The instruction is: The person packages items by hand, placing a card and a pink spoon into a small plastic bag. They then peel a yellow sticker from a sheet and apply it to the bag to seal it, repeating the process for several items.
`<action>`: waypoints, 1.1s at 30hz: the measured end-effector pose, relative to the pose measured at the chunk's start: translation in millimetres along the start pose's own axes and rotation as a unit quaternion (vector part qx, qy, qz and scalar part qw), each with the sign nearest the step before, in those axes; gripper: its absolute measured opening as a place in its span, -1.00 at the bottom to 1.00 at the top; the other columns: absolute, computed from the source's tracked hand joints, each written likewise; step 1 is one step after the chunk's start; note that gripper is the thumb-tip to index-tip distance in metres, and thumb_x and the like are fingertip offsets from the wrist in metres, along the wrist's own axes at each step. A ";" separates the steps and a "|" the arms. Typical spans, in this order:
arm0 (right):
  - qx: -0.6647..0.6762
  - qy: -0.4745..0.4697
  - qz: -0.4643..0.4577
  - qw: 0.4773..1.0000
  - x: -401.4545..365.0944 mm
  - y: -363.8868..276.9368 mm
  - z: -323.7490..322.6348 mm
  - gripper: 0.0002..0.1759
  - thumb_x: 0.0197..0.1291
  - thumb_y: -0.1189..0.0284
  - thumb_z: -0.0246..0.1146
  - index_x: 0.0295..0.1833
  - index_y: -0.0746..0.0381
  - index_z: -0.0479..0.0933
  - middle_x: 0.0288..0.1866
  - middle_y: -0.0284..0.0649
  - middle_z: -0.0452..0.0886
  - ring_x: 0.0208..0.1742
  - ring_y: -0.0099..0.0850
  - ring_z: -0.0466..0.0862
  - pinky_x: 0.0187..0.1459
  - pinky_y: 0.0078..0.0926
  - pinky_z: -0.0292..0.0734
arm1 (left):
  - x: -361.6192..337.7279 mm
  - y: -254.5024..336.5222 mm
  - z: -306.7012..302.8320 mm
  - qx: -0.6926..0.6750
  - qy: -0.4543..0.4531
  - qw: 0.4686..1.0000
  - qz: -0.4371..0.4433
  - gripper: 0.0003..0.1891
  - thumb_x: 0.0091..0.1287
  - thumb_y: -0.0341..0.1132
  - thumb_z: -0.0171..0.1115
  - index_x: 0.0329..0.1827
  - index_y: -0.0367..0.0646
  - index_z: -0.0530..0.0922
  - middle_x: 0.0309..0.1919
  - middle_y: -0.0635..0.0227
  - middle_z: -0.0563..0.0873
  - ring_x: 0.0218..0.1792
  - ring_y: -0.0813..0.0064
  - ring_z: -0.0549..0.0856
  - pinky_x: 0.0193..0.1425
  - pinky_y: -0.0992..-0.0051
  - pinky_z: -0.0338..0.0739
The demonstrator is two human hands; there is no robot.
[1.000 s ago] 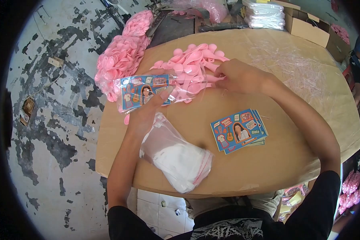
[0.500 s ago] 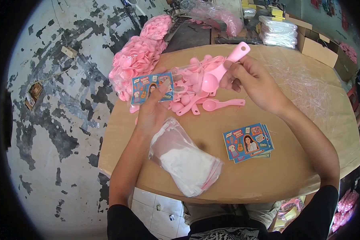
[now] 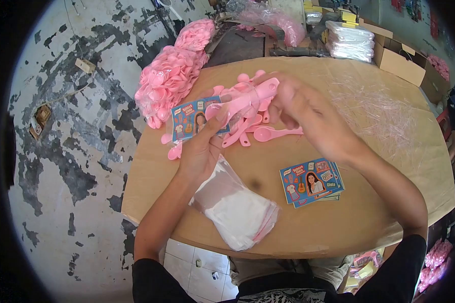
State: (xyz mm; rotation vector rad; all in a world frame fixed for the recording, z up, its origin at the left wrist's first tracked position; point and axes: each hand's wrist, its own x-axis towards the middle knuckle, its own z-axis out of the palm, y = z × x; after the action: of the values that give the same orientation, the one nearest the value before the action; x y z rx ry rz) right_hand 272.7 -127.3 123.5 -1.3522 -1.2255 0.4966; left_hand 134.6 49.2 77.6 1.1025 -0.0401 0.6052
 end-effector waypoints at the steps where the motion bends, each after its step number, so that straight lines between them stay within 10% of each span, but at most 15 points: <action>1: -0.036 -0.005 -0.018 0.999 0.0 -6.2 1.4 -0.77 0.43 0.33 0.18 0.08 0.20 0.50 -0.40 -0.45 0.47 -0.38 -0.71 0.42 -0.33 -0.66 0.33 | -0.8 -1.5 -0.4 0.008 0.001 1.000 0.002 -0.42 0.37 -0.40 0.31 0.42 -0.13 0.29 0.20 0.23 0.60 0.18 0.44 0.59 -0.01 0.48 0.57; 9: -0.223 0.066 -0.124 0.965 0.6 -15.6 -5.5 -0.85 0.35 0.44 0.26 -0.04 0.24 0.53 -0.42 -0.42 0.59 -0.35 -0.75 0.49 -0.34 -0.72 0.33 | -2.7 -12.7 1.7 -0.012 -0.025 1.000 -0.014 -0.35 0.34 -0.35 0.36 0.45 -0.13 0.25 0.26 0.29 0.55 0.16 0.48 0.60 -0.06 0.58 0.54; 18: -0.365 0.118 -0.091 0.919 -8.6 -55.1 -25.6 -0.77 0.25 0.47 0.34 -0.47 0.26 0.55 -0.62 -0.56 0.24 -0.53 -0.78 0.11 -0.50 -0.63 0.01 | 6.0 -13.5 -1.3 0.241 -0.036 0.968 0.062 -0.34 0.40 -0.16 0.23 0.46 -0.26 0.21 0.29 0.15 0.48 0.35 0.32 0.46 0.48 0.31 0.27; 25: -0.233 0.044 -0.148 0.960 -9.0 -32.8 11.8 -0.82 0.25 0.49 0.33 -0.43 0.27 0.59 -0.58 -0.48 0.53 -0.48 -0.75 0.46 -0.39 -0.75 0.33 | -30.3 -0.7 51.2 0.493 -0.216 0.838 0.094 -0.35 0.27 -0.29 0.37 0.38 -0.31 0.34 0.20 0.14 0.56 0.27 0.38 0.51 0.41 0.32 0.29; 27: -0.174 0.044 -0.144 0.973 -6.5 -36.2 14.0 -0.91 0.26 0.49 0.33 -0.25 0.29 0.60 -0.45 -0.43 0.63 -0.41 -0.69 0.54 -0.25 -0.69 0.43 | -32.5 -9.2 43.6 0.467 -0.177 0.866 0.026 -0.48 0.35 -0.32 0.28 0.32 -0.26 0.35 -0.04 0.27 0.63 -0.05 0.47 0.63 0.07 0.48 0.52; 29: -0.118 0.097 -0.187 0.970 -0.3 -33.4 14.4 -0.82 0.25 0.50 0.34 -0.07 0.29 0.56 -0.41 -0.40 0.67 -0.39 -0.67 0.57 -0.19 -0.65 0.46 | -31.9 -9.2 44.0 0.332 -0.114 0.936 -0.001 -0.56 0.39 -0.36 0.23 0.28 -0.27 0.38 -0.06 0.30 0.65 -0.07 0.52 0.65 0.04 0.52 0.54; 33: -0.066 0.055 -0.103 0.991 -6.1 -35.9 8.0 -0.56 0.25 0.55 0.33 0.22 0.25 0.42 -0.35 -0.36 0.70 -0.34 -0.66 0.61 -0.11 -0.60 0.49 | -40.9 14.2 37.6 0.279 -0.249 0.916 -0.144 -0.55 0.43 -0.45 0.14 0.36 -0.27 0.34 0.04 0.28 0.65 0.07 0.52 0.64 0.14 0.46 0.54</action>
State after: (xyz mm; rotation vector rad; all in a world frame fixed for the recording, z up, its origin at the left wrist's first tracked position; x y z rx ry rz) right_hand 250.7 -137.4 151.8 -1.3268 -1.3071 0.1957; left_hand 103.3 3.9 93.7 1.7640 -0.1486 0.0454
